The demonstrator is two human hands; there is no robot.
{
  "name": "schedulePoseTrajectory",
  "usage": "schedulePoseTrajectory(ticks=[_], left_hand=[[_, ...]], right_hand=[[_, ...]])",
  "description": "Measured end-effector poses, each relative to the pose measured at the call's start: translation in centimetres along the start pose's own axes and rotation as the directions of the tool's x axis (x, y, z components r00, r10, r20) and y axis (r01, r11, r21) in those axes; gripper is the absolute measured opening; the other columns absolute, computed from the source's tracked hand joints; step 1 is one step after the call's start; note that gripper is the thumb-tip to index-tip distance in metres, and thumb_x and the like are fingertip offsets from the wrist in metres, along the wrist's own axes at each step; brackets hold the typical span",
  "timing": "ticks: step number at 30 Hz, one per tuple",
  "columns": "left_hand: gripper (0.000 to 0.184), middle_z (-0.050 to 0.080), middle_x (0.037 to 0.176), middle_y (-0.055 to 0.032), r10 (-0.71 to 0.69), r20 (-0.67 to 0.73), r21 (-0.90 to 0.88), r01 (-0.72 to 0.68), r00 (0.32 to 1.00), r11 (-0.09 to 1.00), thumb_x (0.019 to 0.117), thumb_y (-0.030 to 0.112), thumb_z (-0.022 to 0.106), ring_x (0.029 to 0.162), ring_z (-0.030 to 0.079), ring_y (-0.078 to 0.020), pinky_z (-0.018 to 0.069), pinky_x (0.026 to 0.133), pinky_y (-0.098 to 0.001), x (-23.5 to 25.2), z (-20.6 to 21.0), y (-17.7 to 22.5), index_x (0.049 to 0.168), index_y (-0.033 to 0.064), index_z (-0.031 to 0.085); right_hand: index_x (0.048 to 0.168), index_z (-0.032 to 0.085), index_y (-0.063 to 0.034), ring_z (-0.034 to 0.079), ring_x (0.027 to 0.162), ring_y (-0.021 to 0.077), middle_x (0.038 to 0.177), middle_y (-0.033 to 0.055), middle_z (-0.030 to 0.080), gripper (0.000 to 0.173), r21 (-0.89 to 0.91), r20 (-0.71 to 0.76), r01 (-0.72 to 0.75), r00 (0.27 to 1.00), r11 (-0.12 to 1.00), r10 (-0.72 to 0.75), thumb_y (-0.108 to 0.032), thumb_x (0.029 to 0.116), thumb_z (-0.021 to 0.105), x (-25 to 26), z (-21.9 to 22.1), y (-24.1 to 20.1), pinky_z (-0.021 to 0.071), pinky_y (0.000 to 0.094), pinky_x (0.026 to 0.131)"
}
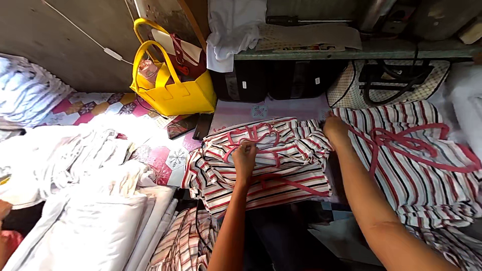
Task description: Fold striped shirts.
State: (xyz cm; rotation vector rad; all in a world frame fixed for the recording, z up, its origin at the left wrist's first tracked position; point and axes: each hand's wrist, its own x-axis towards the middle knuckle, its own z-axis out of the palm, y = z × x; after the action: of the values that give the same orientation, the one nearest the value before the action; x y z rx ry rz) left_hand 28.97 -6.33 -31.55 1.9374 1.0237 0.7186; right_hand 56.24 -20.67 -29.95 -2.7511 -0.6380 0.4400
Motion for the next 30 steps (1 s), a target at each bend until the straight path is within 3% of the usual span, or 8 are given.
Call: schedulePoseTrajectory(ticks=[4, 11, 14, 18, 22, 24, 26, 30], left_hand=[[0.012, 0.072, 0.081, -0.0008, -0.021, -0.016, -0.114, 0.019, 1.000, 0.993, 0.0954, 0.010, 0.066, 0.066, 0.063, 0.0000, 0.0521, 0.065, -0.0203, -0.2, 0.2, -0.7, 0.098, 0.0009, 0.073], [0.009, 0.072, 0.077, 0.0014, -0.060, -0.039, -0.185, 0.052, 0.997, 0.981, 0.0933, 0.009, 0.068, 0.063, 0.062, 0.0016, 0.0514, 0.063, -0.0193, -0.4, 0.2, -1.1, 0.097, 0.0020, 0.073], [0.010, 0.073, 0.078, 0.0015, -0.083, -0.036, -0.206, 0.074, 0.996, 0.976, 0.0938, 0.009, 0.068, 0.062, 0.062, 0.0016, 0.0513, 0.062, -0.0191, -0.5, 0.2, -1.3, 0.098, 0.0021, 0.073], [0.008, 0.073, 0.085, -0.0036, -0.047, -0.086, -0.231, 0.026, 0.995, 0.973, 0.0916, 0.007, 0.070, 0.068, 0.064, -0.0014, 0.0539, 0.067, -0.0200, -0.6, 0.6, -1.9, 0.096, 0.0012, 0.074], [0.007, 0.067, 0.099, -0.0127, 0.003, -0.147, -0.220, -0.036, 0.989, 0.975, 0.0893, 0.005, 0.070, 0.080, 0.065, -0.0087, 0.0553, 0.074, -0.0212, -0.8, 0.9, -2.4, 0.091, -0.0012, 0.073], [0.008, 0.068, 0.099, -0.0137, 0.010, -0.147, -0.209, -0.041, 0.989, 0.977, 0.0893, 0.005, 0.070, 0.082, 0.066, -0.0098, 0.0555, 0.075, -0.0222, -0.8, 0.9, -2.5, 0.091, -0.0019, 0.074], [0.008, 0.069, 0.098, -0.0126, 0.006, -0.131, -0.209, -0.034, 0.991, 0.977, 0.0902, 0.006, 0.069, 0.081, 0.067, -0.0086, 0.0563, 0.075, -0.0222, -0.9, 0.9, -2.6, 0.092, -0.0012, 0.074], [0.008, 0.071, 0.096, -0.0119, 0.045, -0.120, -0.202, -0.069, 0.992, 0.977, 0.0904, 0.005, 0.069, 0.080, 0.067, -0.0079, 0.0559, 0.075, -0.0214, -0.8, 0.9, -2.9, 0.092, -0.0017, 0.074]], right_hand=[[0.137, 0.051, 0.0133, 0.053, 0.129, 0.0522, 0.136, 0.0372, 0.055, 0.038, -0.072, 0.087, -0.012, 0.996, 0.997, 0.018, -0.009, 0.1053, 0.049, -0.5, 0.9, 0.7, 0.0425, 0.0658, 0.104], [0.117, 0.064, 0.0146, 0.055, 0.126, 0.0510, 0.127, 0.0379, 0.060, 0.035, 0.064, 0.192, 0.000, 0.981, 0.998, -0.013, -0.015, 0.0980, 0.065, 1.8, 0.8, 1.5, 0.0395, 0.0681, 0.105], [0.123, 0.061, 0.0152, 0.053, 0.128, 0.0512, 0.130, 0.0376, 0.058, 0.038, 0.010, 0.202, 0.032, 0.979, 0.999, -0.033, -0.013, 0.0987, 0.063, 1.3, 0.8, 0.7, 0.0394, 0.0682, 0.105], [0.138, 0.045, 0.0111, 0.061, 0.116, 0.0546, 0.121, 0.0379, 0.062, 0.042, -0.009, -0.033, 0.070, 0.997, 0.998, -0.070, -0.011, 0.1032, 0.052, 0.3, -0.3, -0.4, 0.0462, 0.0694, 0.096], [0.148, 0.041, 0.0008, 0.065, 0.098, 0.0539, 0.109, 0.0329, 0.065, 0.043, 0.124, -0.176, 0.315, 0.940, 0.941, -0.292, -0.014, 0.1075, 0.046, -2.8, -2.9, -4.0, 0.0498, 0.0712, 0.083], [0.135, 0.056, 0.0047, 0.065, 0.101, 0.0543, 0.111, 0.0320, 0.067, 0.034, -0.075, -0.084, 0.358, 0.928, 0.931, -0.363, -0.012, 0.1052, 0.052, -4.9, -4.0, -6.3, 0.0479, 0.0722, 0.084], [0.114, 0.067, 0.0072, 0.063, 0.105, 0.0554, 0.111, 0.0326, 0.067, 0.022, -0.331, 0.060, 0.290, 0.956, 0.898, -0.286, -0.008, 0.1005, 0.059, -5.5, -5.6, -7.1, 0.0451, 0.0736, 0.084], [0.103, 0.068, 0.0122, 0.061, 0.107, 0.0587, 0.111, 0.0368, 0.066, 0.021, -0.465, 0.073, 0.148, 0.989, 0.873, -0.129, -0.007, 0.0997, 0.061, -3.5, -8.5, -4.6, 0.0422, 0.0772, 0.085]])
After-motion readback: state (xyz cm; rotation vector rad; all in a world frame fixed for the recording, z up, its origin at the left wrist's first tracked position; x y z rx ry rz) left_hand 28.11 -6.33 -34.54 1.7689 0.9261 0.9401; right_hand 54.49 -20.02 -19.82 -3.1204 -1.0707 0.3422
